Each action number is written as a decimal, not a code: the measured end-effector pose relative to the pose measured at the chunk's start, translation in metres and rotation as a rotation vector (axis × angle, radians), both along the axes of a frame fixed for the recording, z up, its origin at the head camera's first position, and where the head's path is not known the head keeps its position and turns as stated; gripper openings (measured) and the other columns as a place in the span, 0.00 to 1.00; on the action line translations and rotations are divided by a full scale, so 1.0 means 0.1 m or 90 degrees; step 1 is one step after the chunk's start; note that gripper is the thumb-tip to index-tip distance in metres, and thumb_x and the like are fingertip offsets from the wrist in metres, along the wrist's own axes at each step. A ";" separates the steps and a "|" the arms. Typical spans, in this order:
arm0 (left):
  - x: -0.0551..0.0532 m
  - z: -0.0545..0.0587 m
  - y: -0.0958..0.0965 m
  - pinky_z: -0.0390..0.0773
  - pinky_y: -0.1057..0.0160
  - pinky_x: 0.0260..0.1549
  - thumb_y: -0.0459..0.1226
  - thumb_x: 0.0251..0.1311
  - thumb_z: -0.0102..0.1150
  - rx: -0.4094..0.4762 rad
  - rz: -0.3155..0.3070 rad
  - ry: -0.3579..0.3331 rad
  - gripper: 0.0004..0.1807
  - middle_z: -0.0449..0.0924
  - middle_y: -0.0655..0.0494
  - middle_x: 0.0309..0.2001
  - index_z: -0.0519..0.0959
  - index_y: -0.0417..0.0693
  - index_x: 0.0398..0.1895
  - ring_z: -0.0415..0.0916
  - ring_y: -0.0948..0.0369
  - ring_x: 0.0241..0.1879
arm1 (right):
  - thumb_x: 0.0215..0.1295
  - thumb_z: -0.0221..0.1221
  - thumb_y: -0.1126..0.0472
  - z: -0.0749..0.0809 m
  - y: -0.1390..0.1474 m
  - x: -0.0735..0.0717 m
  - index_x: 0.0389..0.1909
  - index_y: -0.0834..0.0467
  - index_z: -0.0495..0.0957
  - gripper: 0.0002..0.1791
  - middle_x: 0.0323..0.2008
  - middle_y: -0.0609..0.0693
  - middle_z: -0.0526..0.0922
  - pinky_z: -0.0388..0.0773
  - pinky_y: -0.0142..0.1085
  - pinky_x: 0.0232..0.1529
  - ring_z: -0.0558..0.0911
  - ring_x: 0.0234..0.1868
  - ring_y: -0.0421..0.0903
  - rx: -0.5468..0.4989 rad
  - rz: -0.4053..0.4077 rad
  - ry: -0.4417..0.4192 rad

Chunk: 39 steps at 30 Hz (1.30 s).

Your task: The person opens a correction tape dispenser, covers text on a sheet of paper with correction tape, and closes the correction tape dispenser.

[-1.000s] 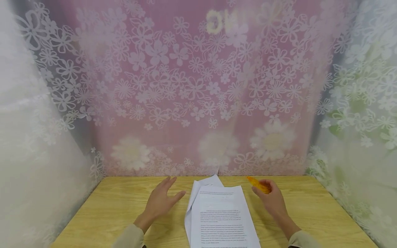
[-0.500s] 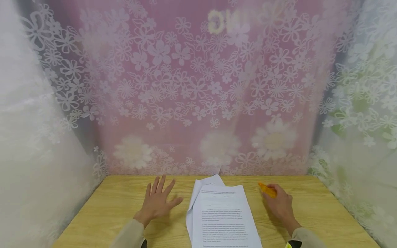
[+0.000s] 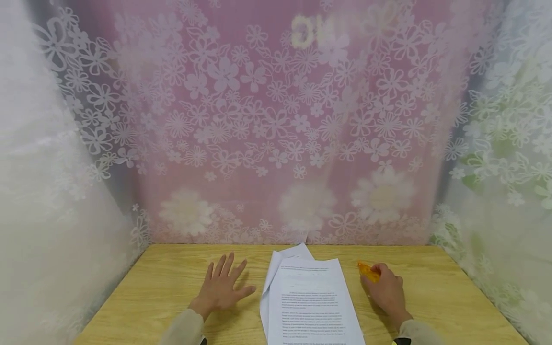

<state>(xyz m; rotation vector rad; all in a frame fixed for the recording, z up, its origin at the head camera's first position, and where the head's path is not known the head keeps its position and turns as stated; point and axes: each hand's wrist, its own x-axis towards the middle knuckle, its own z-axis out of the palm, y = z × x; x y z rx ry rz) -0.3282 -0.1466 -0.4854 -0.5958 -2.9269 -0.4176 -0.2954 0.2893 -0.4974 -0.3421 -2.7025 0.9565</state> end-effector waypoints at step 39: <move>0.15 0.17 0.09 0.39 0.41 0.65 0.67 0.60 0.43 -0.004 -0.025 0.036 0.41 0.49 0.44 0.73 0.62 0.56 0.72 0.44 0.44 0.71 | 0.57 0.58 0.33 0.34 -0.60 0.22 0.55 0.68 0.67 0.43 0.50 0.63 0.73 0.75 0.46 0.28 0.78 0.40 0.53 0.073 0.102 -0.088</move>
